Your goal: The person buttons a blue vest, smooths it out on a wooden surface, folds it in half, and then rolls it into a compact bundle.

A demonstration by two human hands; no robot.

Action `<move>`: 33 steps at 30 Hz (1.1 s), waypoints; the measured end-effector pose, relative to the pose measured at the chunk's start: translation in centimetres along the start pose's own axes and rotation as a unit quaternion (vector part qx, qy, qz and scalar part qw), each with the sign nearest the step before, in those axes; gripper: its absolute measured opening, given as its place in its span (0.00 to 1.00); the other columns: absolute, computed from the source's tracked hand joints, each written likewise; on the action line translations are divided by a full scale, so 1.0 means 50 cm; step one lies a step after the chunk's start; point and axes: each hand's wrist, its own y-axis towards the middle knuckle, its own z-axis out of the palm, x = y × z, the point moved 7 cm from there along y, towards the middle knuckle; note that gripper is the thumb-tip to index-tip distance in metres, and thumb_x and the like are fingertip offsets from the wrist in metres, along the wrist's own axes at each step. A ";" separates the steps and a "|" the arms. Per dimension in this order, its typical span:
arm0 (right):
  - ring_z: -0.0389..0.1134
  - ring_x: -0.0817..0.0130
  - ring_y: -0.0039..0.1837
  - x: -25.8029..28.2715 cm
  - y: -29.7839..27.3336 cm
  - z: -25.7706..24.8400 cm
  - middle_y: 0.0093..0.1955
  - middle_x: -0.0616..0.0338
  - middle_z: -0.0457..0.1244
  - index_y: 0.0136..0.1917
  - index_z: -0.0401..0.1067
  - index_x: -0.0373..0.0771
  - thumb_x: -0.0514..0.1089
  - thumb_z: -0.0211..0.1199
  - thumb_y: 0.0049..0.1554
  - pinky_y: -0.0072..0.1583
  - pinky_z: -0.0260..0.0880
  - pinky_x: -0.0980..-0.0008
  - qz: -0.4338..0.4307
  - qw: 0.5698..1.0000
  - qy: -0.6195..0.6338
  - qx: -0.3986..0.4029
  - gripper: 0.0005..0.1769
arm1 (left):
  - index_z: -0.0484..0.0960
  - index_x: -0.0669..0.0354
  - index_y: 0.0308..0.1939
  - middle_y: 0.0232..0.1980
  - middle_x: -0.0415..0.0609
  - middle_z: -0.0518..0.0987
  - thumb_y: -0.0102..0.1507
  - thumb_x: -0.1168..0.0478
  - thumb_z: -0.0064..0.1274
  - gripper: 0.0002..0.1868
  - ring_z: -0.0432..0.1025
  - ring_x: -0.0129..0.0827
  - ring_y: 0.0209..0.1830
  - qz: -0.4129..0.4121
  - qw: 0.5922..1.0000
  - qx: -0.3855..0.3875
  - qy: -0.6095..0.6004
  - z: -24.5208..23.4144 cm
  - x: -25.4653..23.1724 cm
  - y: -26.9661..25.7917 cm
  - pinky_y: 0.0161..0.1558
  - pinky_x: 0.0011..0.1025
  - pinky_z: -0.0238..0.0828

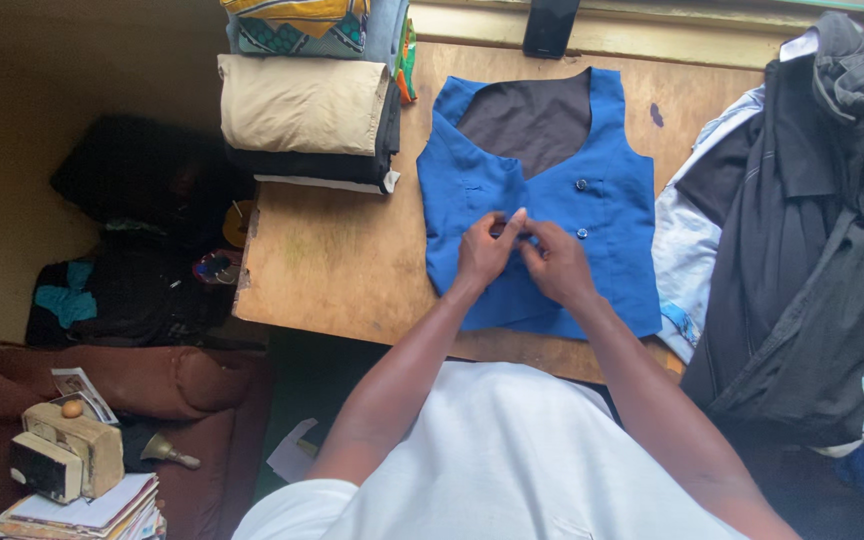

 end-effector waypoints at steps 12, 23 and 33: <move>0.70 0.64 0.41 -0.115 -0.072 -0.038 0.47 0.54 0.71 0.61 0.78 0.41 0.52 0.66 0.60 0.45 0.69 0.66 0.153 0.977 -0.064 0.132 0.19 | 0.82 0.69 0.37 0.34 0.57 0.83 0.61 0.51 0.64 0.20 0.77 0.44 0.34 -0.065 0.981 -0.159 -0.087 -0.001 0.111 0.037 0.39 0.42 0.72; 0.70 0.76 0.42 -0.170 -0.049 -0.024 0.47 0.59 0.71 0.58 0.77 0.36 0.53 0.60 0.64 0.42 0.70 0.73 0.247 0.947 0.137 0.154 0.19 | 0.81 0.65 0.48 0.40 0.44 0.83 0.64 0.62 0.60 0.12 0.75 0.22 0.38 0.011 0.953 -0.104 -0.285 -0.079 0.144 -0.033 0.42 0.23 0.71; 0.69 0.74 0.42 -0.179 -0.023 0.072 0.50 0.59 0.69 0.66 0.68 0.32 0.46 0.62 0.60 0.41 0.66 0.73 0.324 0.887 0.272 0.183 0.24 | 0.74 0.68 0.53 0.44 0.54 0.77 0.76 0.58 0.50 0.14 0.67 0.28 0.42 -0.013 0.949 -0.311 -0.047 0.002 0.204 -0.020 0.43 0.31 0.64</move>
